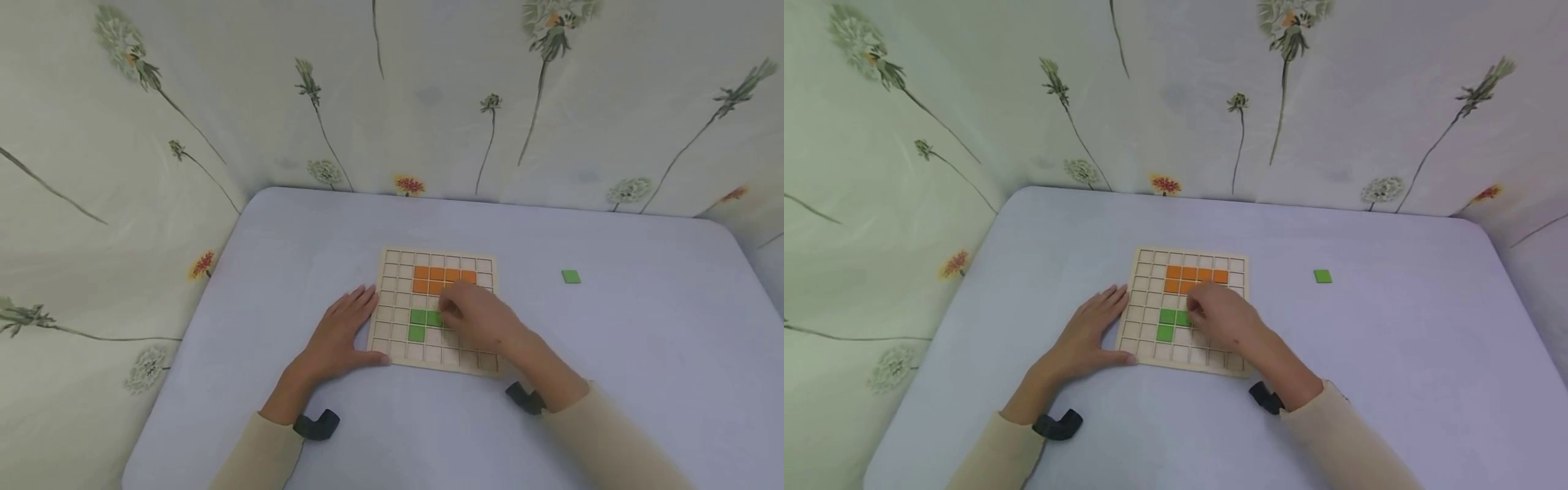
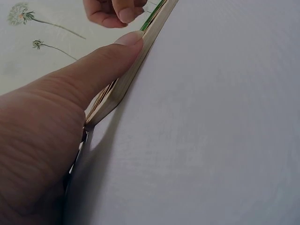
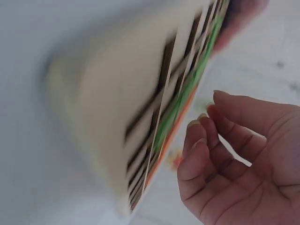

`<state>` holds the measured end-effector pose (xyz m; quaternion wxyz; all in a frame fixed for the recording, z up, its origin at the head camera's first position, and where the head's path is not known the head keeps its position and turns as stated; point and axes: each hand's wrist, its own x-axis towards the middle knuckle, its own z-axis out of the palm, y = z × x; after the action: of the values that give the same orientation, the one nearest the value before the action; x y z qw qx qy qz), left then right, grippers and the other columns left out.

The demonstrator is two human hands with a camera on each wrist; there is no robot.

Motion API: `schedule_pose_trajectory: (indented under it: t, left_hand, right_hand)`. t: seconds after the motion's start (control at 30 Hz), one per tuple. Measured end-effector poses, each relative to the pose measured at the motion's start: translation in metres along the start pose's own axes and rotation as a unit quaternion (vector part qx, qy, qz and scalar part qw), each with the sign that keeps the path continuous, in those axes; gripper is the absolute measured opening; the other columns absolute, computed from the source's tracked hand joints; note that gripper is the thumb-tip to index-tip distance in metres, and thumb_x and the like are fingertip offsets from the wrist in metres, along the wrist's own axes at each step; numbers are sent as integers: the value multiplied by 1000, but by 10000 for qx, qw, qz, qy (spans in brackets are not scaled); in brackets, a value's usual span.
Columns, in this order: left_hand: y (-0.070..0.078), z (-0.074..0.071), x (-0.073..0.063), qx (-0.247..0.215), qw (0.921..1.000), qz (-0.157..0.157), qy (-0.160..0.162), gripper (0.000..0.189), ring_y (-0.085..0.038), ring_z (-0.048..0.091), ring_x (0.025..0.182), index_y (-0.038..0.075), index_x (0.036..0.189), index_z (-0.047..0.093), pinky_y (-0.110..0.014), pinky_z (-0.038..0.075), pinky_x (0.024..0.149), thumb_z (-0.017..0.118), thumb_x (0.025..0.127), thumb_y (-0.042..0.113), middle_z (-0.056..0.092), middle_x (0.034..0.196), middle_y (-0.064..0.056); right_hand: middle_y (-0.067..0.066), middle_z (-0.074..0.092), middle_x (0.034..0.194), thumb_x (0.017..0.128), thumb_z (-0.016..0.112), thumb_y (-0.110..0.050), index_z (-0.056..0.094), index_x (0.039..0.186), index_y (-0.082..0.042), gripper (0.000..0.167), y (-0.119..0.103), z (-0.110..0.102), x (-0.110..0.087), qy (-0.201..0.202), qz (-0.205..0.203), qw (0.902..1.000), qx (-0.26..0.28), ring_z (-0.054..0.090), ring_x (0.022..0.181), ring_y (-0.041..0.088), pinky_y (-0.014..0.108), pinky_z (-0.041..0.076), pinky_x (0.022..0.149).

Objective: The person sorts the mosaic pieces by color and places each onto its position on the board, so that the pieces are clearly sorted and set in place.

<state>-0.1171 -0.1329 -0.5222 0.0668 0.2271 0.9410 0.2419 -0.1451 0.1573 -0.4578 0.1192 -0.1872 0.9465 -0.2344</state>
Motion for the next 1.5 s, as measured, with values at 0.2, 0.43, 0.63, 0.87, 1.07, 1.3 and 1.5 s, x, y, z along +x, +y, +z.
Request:
schedule_pose_trajectory:
  t: [0.2, 0.43, 0.63, 0.87, 1.07, 1.3, 1.5]
  left_hand:
    - [1, -1, 1, 93, 10000, 18, -14, 116, -15, 7, 161, 16, 167, 25, -35, 5, 129, 83, 79, 64, 17, 174, 5]
    - [1, 0, 1, 146, 9999, 16, -11, 116, -14, 6, 160, 16, 167, 25, -36, 6, 129, 83, 79, 65, 16, 174, 5]
    - [2, -1, 0, 122, 9999, -7, -77, 117, -14, 5, 161, 16, 168, 24, -36, 6, 129, 83, 79, 65, 15, 174, 5]
    - [1, -3, -1, 106, 9999, 58, -29, 117, -15, 6, 161, 14, 167, 24, -37, 7, 129, 81, 80, 67, 16, 174, 3]
    - [1, -3, -1, 56, 9999, 44, -85, 117, -14, 5, 161, 15, 168, 23, -37, 7, 129, 80, 81, 67, 15, 174, 4]
    - [2, -4, -1, 84, 9999, 23, -103, 117, -15, 5, 161, 16, 168, 22, -37, 7, 129, 80, 81, 68, 14, 174, 5]
    - [2, -3, -2, 82, 9999, 15, -74, 117, -15, 6, 161, 16, 168, 23, -37, 7, 129, 81, 80, 67, 16, 174, 4]
  right_hand:
    - [18, 63, 124, 104, 63, -23, 67, 130, -1, 34, 48, -47, -8, 192, 984, 9949, -104, 63, 105, 34, 52, 56, 89]
    - [41, 34, 147, 105, 58, -27, 43, 149, 13, 61, 114, -84, -23, 502, 1828, 9807, -480, 40, 134, 59, 73, 36, 109]
    - [46, 35, 139, 104, 55, -26, 41, 147, 16, 61, 155, -95, -36, 73, 2271, 9733, -322, 36, 130, 65, 78, 34, 106]
    - [40, 53, 123, 102, 62, -16, 54, 129, 14, 42, 166, -91, -36, 242, 2241, 9742, -133, 53, 114, 57, 69, 48, 92]
    - [32, 61, 114, 101, 68, -28, 58, 119, 11, 43, 161, -85, -38, -26, 2452, 9689, 348, 58, 102, 46, 57, 53, 81]
    - [21, 65, 99, 98, 73, -28, 63, 107, 5, 36, 148, -73, -38, 183, 2241, 9734, 449, 59, 91, 35, 45, 52, 73]
    - [18, 68, 99, 100, 69, -22, 65, 107, 4, 27, 132, -68, -37, 339, 1751, 9830, 448, 60, 90, 33, 44, 53, 74]
